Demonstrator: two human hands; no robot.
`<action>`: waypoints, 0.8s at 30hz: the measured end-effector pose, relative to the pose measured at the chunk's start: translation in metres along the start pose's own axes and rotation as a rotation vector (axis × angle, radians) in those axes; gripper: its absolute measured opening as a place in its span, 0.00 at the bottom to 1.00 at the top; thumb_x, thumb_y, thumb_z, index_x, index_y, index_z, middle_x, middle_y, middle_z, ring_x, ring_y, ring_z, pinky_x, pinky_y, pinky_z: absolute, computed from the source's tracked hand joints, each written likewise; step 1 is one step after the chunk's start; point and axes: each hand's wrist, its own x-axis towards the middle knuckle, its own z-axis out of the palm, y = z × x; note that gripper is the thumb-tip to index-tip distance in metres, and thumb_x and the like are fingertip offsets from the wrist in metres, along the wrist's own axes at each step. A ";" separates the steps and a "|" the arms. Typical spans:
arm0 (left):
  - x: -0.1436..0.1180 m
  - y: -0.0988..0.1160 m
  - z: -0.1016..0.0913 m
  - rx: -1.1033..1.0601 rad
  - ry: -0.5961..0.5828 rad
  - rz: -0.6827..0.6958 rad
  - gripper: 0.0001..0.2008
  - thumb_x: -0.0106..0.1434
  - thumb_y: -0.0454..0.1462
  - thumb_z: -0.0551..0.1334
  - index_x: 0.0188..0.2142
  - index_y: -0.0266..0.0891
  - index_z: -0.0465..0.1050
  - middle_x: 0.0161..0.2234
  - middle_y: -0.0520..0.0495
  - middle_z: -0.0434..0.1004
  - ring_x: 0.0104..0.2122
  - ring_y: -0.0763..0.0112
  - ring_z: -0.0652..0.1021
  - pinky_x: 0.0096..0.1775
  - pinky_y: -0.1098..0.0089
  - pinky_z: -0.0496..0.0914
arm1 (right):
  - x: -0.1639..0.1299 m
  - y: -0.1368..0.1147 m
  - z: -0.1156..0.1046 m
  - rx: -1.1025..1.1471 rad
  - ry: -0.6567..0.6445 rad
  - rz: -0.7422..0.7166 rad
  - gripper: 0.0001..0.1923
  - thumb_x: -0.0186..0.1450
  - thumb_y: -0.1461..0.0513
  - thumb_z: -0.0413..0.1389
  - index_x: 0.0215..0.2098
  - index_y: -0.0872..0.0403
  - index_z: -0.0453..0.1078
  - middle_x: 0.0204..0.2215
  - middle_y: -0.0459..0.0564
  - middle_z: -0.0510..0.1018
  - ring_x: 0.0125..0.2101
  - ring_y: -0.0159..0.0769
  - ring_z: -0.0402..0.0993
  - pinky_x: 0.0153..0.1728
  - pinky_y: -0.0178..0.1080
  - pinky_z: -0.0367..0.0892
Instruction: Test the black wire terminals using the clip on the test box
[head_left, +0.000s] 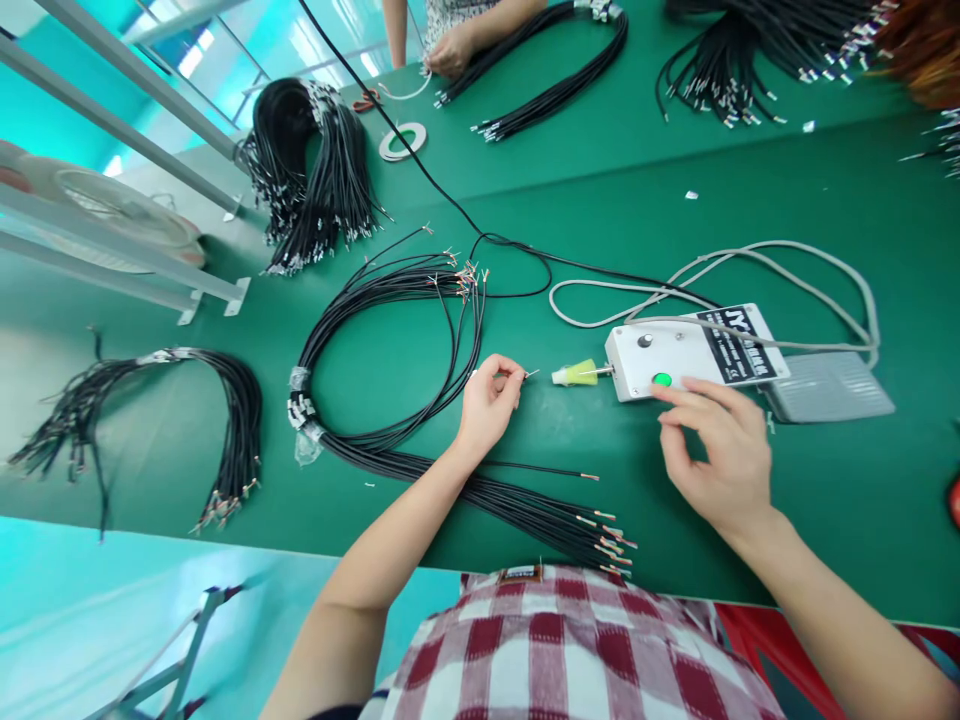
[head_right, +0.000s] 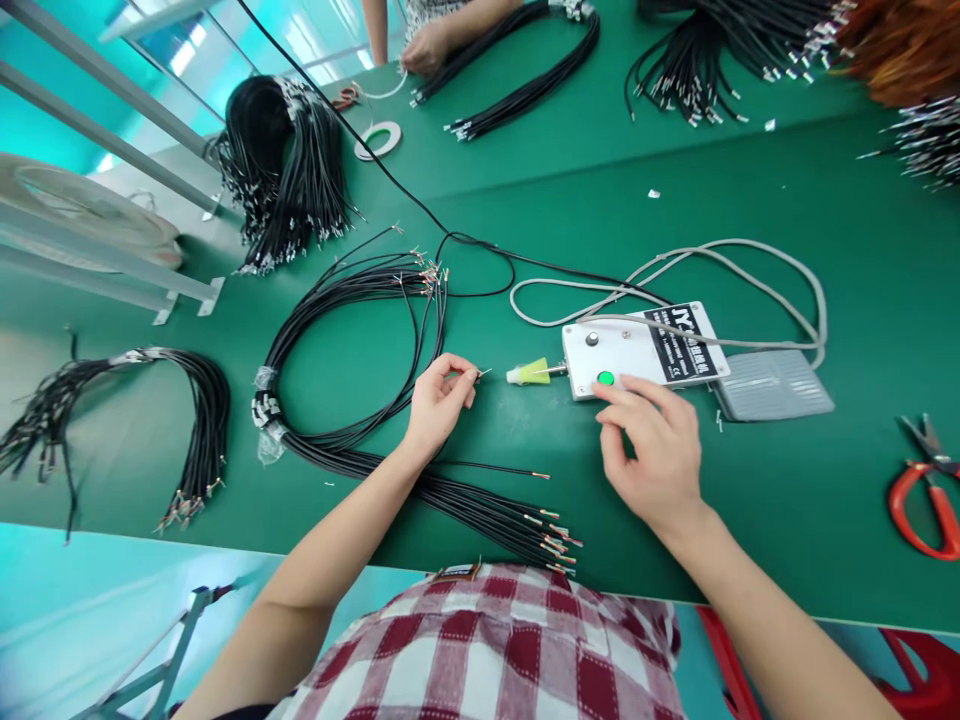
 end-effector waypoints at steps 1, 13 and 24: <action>-0.001 0.001 -0.001 -0.037 -0.001 -0.006 0.08 0.61 0.38 0.63 0.37 0.38 0.66 0.29 0.53 0.70 0.20 0.80 0.69 0.25 0.75 0.64 | -0.003 -0.009 0.002 0.082 -0.065 0.009 0.09 0.62 0.70 0.58 0.38 0.50 0.69 0.42 0.49 0.83 0.50 0.45 0.75 0.52 0.49 0.66; 0.039 0.020 -0.072 0.376 0.292 0.226 0.13 0.60 0.31 0.64 0.43 0.38 0.65 0.35 0.51 0.72 0.27 0.79 0.72 0.30 0.75 0.67 | -0.044 -0.047 0.029 0.323 -0.542 0.019 0.16 0.67 0.60 0.58 0.52 0.51 0.68 0.50 0.56 0.76 0.53 0.48 0.70 0.51 0.51 0.67; 0.003 0.011 -0.044 0.907 0.173 0.495 0.08 0.65 0.31 0.57 0.45 0.37 0.68 0.45 0.39 0.69 0.42 0.61 0.74 0.46 0.59 0.70 | -0.046 -0.036 0.031 0.691 -0.150 0.472 0.08 0.71 0.62 0.53 0.47 0.48 0.70 0.48 0.52 0.75 0.50 0.40 0.73 0.51 0.45 0.71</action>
